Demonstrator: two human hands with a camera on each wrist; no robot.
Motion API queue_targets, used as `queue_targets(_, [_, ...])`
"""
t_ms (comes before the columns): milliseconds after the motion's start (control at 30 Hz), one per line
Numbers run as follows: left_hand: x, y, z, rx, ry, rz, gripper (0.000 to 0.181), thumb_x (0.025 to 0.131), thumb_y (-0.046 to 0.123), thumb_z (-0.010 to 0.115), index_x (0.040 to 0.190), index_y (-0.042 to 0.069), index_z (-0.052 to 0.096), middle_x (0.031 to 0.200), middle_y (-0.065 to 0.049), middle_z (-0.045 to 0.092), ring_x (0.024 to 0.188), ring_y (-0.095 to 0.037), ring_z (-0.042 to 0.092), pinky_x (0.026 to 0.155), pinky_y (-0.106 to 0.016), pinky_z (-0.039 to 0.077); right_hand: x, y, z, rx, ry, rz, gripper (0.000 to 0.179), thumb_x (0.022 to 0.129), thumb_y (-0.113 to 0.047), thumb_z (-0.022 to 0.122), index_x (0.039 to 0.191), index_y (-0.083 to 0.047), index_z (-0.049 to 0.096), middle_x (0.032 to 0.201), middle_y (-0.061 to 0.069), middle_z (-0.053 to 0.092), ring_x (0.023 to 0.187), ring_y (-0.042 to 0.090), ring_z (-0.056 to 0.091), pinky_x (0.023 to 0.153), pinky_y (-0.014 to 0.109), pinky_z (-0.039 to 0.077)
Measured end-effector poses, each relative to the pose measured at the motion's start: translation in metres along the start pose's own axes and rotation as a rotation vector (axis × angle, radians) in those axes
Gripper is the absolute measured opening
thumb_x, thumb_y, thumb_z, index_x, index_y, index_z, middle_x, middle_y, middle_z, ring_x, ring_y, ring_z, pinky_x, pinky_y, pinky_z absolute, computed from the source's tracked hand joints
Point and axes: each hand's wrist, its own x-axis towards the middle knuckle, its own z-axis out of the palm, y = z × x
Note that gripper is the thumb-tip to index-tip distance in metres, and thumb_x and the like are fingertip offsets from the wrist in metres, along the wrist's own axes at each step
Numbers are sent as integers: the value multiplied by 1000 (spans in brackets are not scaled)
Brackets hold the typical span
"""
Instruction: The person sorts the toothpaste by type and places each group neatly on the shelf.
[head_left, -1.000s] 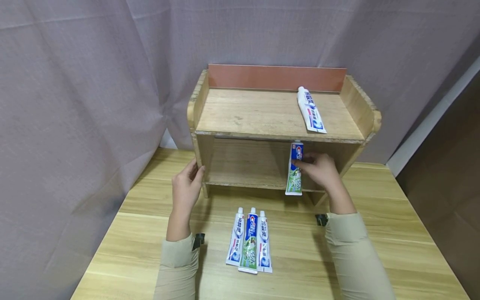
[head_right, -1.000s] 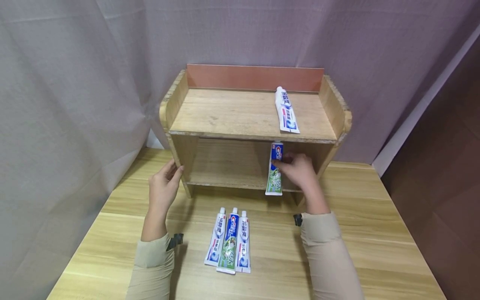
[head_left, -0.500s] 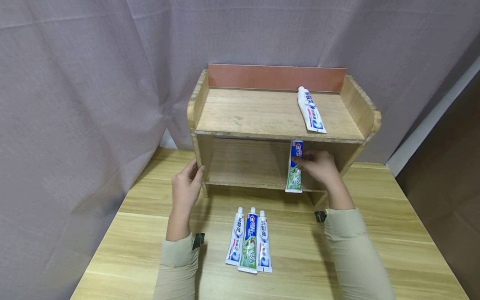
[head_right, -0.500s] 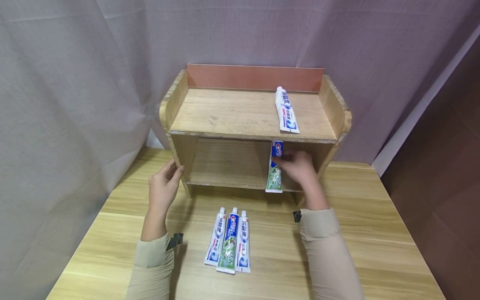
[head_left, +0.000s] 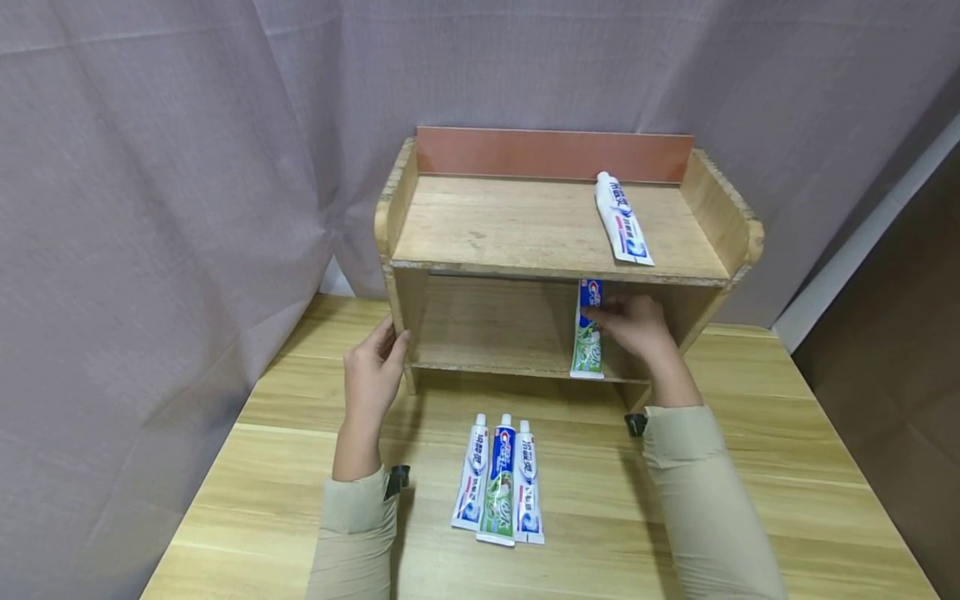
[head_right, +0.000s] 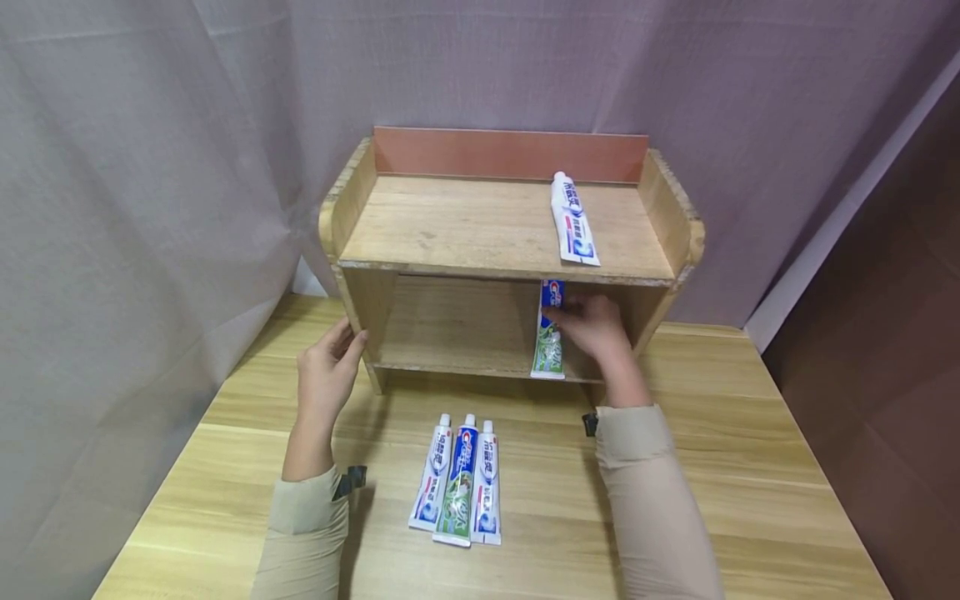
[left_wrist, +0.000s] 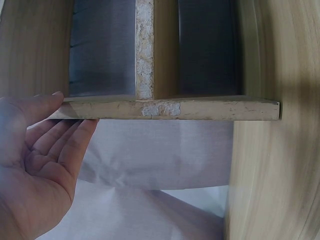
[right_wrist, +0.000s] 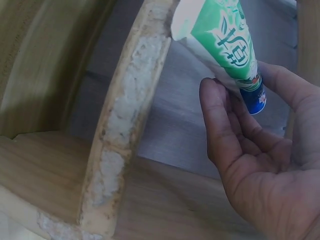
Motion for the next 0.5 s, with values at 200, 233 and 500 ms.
queue_targets(200, [0, 0, 0, 2, 2, 4, 34, 96, 9, 69, 130, 2, 66, 118, -20, 70, 104, -29, 71, 86, -23, 60, 6, 3, 4, 32, -5, 7, 52, 91, -42, 74, 115, 4, 69, 91, 17, 74, 77, 28, 72, 66, 28, 59])
queue_targets(233, [0, 0, 0, 2, 1, 4, 34, 96, 9, 69, 130, 2, 66, 118, -20, 70, 104, -29, 71, 86, -23, 60, 7, 4, 5, 37, -6, 12, 52, 91, -42, 74, 116, 4, 68, 92, 18, 74, 77, 27, 72, 65, 28, 60])
queue_targets(500, [0, 1, 1, -12, -8, -10, 35, 96, 8, 69, 130, 2, 66, 118, -21, 69, 105, -30, 71, 86, -20, 59, 14, 14, 12, 10, 8, 33, 52, 91, -43, 74, 113, 4, 69, 92, 19, 73, 76, 27, 70, 65, 30, 58])
